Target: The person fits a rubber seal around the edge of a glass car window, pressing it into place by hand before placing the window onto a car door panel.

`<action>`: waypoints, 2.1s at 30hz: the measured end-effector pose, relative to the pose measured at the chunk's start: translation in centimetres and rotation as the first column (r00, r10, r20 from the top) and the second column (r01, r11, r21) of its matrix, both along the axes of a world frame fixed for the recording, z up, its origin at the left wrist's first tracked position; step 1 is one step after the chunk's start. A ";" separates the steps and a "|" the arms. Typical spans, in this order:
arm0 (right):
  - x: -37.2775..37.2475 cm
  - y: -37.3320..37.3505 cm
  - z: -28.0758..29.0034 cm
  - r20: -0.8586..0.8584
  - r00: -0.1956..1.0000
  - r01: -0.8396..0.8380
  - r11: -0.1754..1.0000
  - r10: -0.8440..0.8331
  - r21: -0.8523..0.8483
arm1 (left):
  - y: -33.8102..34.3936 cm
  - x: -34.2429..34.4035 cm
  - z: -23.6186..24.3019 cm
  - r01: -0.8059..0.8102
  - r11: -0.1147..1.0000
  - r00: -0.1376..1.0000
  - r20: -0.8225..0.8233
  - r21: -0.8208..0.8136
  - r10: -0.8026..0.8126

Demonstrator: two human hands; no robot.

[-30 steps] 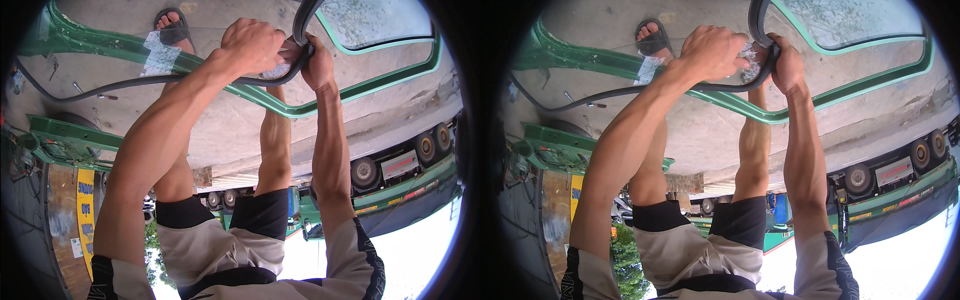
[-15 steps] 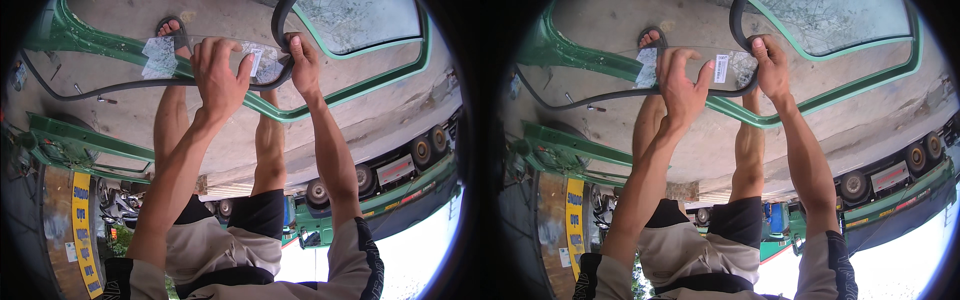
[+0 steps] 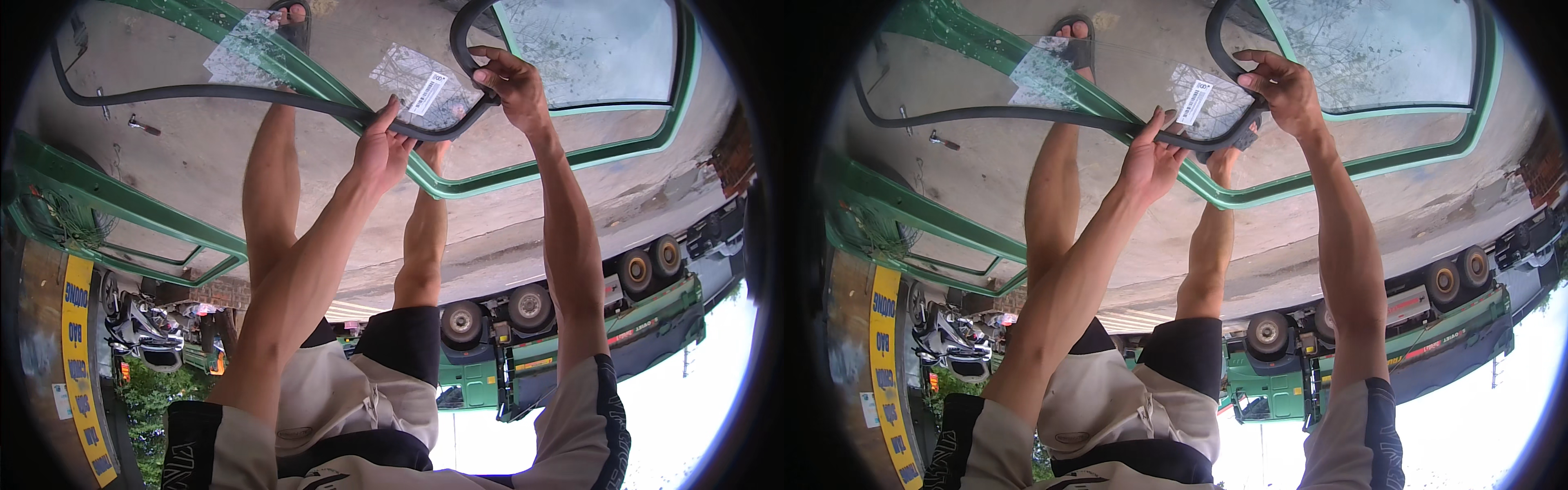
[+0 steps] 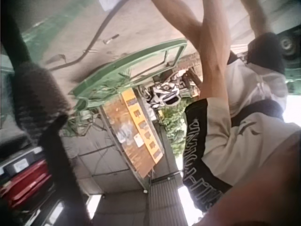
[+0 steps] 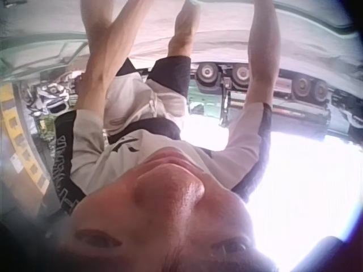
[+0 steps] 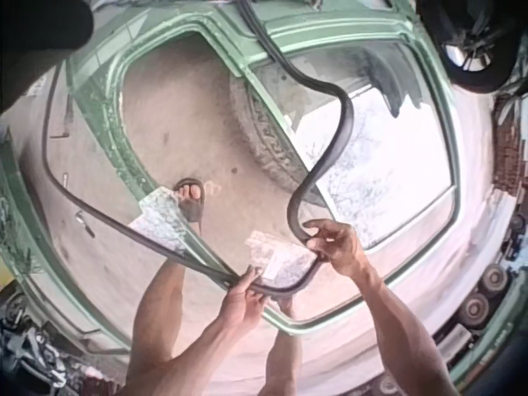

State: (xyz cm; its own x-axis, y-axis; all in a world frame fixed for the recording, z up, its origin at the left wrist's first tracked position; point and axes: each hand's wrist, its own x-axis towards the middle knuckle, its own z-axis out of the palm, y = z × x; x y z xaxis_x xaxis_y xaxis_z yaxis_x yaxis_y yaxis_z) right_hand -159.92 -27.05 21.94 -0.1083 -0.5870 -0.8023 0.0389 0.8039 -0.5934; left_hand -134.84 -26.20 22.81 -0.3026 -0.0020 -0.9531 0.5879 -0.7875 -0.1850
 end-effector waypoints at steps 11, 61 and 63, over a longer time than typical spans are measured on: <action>-2.0 -0.8 -3.6 0.133 0.956 -0.279 0.947 0.260 0.161 | 2.4 -1.6 -1.5 -0.038 0.993 0.991 0.124 -0.111 0.051; 6.6 -7.0 0.1 -0.241 0.930 -0.326 0.926 0.277 -0.193 | -0.6 -2.0 0.0 -0.154 0.987 0.976 0.151 -0.042 0.159; 6.0 -8.0 -0.3 -0.239 0.912 -0.378 0.909 0.332 -0.178 | -0.1 -2.1 -1.0 -0.107 0.992 0.973 0.200 -0.061 0.117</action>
